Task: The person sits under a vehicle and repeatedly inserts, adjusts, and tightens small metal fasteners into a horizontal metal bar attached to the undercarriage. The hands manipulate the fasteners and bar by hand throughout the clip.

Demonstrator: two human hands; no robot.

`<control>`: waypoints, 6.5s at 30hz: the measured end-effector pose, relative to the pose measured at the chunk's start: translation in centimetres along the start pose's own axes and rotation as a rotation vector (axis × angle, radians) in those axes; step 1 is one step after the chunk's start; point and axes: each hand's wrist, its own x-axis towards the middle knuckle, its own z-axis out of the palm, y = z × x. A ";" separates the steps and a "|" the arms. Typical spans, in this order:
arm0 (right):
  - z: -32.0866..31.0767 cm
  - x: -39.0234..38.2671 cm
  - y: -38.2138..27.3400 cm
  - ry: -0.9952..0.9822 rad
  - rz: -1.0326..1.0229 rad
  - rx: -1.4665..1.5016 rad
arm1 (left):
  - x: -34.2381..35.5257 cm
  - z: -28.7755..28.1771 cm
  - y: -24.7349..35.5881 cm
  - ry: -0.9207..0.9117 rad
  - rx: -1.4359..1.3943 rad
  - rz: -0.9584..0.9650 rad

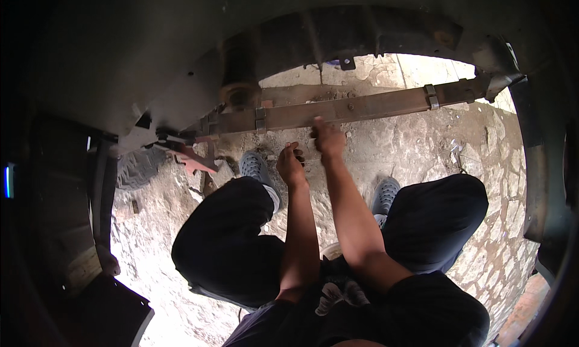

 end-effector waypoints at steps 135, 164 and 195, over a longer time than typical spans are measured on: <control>-9.4 11.1 -8.3 -0.365 -0.356 -0.715 | 4.2 5.4 1.3 -0.009 -0.136 -0.234; -9.4 11.3 -8.6 -0.361 -0.289 -0.741 | 4.4 6.3 1.1 -0.037 -0.369 -0.050; -9.5 11.5 -7.5 -0.291 -0.336 -0.728 | -3.3 1.8 -10.4 -0.073 -0.245 -0.317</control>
